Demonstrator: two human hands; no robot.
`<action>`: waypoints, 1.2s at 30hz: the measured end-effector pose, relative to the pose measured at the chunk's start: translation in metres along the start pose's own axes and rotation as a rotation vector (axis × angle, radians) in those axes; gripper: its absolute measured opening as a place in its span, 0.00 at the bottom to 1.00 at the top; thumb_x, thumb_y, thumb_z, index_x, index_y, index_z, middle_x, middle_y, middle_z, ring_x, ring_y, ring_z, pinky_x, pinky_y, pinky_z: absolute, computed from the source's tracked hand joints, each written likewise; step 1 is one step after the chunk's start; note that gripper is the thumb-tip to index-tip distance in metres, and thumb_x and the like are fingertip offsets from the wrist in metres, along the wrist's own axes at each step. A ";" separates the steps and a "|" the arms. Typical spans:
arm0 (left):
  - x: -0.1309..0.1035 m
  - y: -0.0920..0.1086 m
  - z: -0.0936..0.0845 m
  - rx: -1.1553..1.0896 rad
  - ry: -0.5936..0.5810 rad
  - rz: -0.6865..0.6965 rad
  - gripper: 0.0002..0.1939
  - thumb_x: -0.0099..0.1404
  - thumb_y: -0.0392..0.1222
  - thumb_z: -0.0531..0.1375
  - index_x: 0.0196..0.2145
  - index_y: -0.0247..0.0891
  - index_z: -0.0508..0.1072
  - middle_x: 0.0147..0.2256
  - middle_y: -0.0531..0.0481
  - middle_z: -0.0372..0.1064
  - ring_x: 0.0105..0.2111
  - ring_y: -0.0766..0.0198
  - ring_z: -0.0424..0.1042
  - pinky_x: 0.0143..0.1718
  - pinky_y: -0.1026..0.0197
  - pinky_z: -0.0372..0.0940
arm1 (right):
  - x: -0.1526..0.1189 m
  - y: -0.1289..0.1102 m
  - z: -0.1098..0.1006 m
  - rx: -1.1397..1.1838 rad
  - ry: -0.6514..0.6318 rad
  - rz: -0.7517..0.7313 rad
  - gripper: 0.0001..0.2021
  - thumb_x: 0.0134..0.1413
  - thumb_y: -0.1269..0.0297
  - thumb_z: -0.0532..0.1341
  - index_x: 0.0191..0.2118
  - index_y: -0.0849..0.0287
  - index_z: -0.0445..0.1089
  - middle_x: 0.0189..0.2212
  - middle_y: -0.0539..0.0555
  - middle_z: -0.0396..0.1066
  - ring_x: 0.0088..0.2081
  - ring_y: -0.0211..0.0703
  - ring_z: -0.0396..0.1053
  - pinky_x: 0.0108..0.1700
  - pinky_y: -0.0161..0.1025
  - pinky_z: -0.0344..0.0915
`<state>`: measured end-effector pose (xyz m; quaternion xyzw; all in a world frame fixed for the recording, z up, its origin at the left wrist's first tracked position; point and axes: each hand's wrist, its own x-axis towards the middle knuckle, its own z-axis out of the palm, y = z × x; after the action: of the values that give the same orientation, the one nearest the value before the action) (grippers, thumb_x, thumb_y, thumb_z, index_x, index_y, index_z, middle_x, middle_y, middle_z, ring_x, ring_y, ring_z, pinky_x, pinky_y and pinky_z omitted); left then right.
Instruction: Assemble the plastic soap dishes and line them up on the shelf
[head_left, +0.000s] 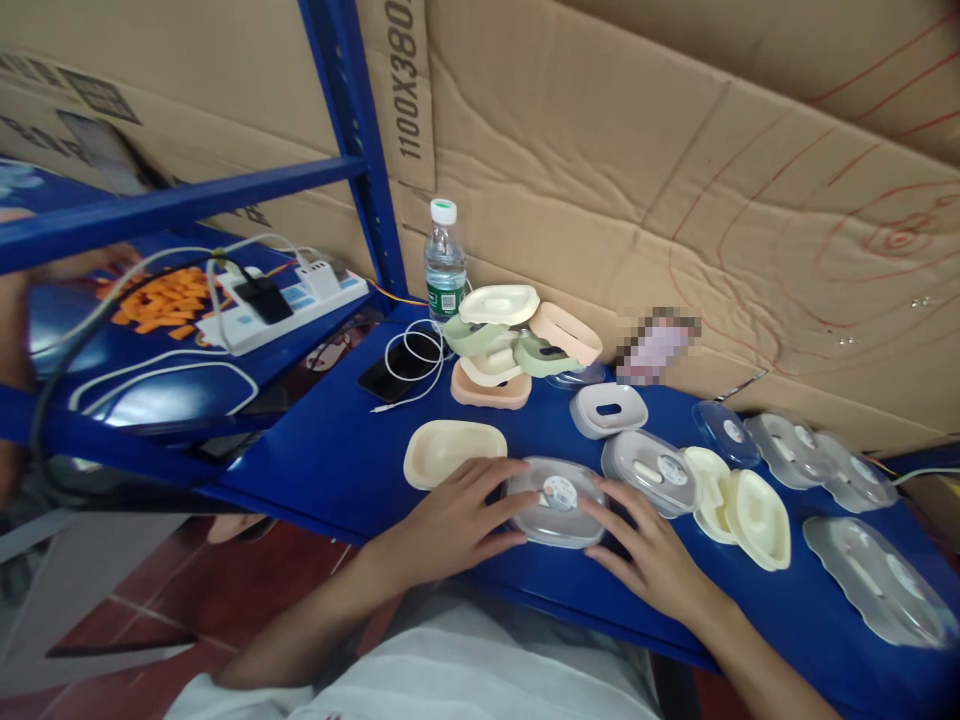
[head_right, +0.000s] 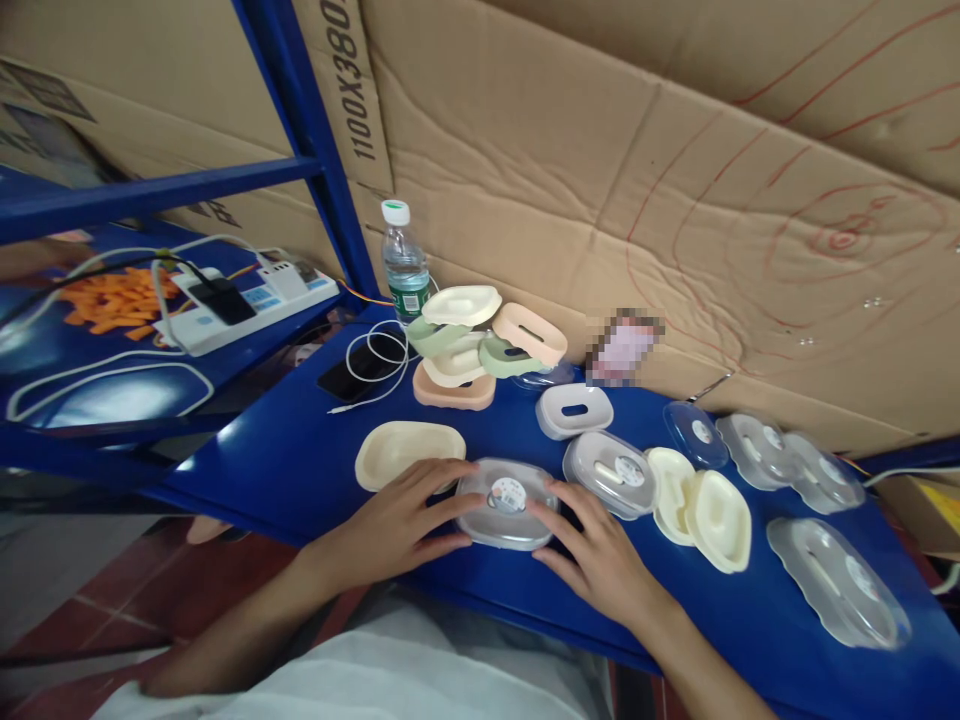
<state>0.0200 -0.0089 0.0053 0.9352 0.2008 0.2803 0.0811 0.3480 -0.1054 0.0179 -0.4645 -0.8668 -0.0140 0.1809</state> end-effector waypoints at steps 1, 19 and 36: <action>0.000 0.000 0.000 0.005 -0.002 0.001 0.22 0.77 0.49 0.64 0.65 0.43 0.71 0.65 0.37 0.68 0.62 0.45 0.71 0.63 0.38 0.72 | 0.001 0.000 0.000 0.001 0.005 -0.002 0.29 0.74 0.58 0.63 0.75 0.47 0.61 0.67 0.63 0.68 0.66 0.58 0.70 0.62 0.57 0.78; 0.005 0.001 -0.003 0.048 -0.018 0.015 0.20 0.81 0.47 0.57 0.66 0.41 0.69 0.67 0.36 0.68 0.69 0.48 0.68 0.72 0.33 0.61 | 0.005 -0.002 -0.003 0.019 -0.006 0.002 0.29 0.73 0.60 0.63 0.75 0.48 0.60 0.67 0.64 0.67 0.67 0.59 0.69 0.63 0.60 0.76; 0.004 0.000 -0.004 0.018 0.003 0.020 0.20 0.79 0.43 0.60 0.65 0.41 0.69 0.67 0.36 0.67 0.67 0.49 0.69 0.68 0.39 0.67 | 0.009 -0.006 -0.007 -0.030 0.010 -0.016 0.28 0.74 0.56 0.63 0.73 0.54 0.62 0.65 0.65 0.70 0.64 0.58 0.72 0.61 0.57 0.77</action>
<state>0.0209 -0.0074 0.0108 0.9375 0.1941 0.2804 0.0696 0.3409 -0.1026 0.0280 -0.4604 -0.8691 -0.0309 0.1783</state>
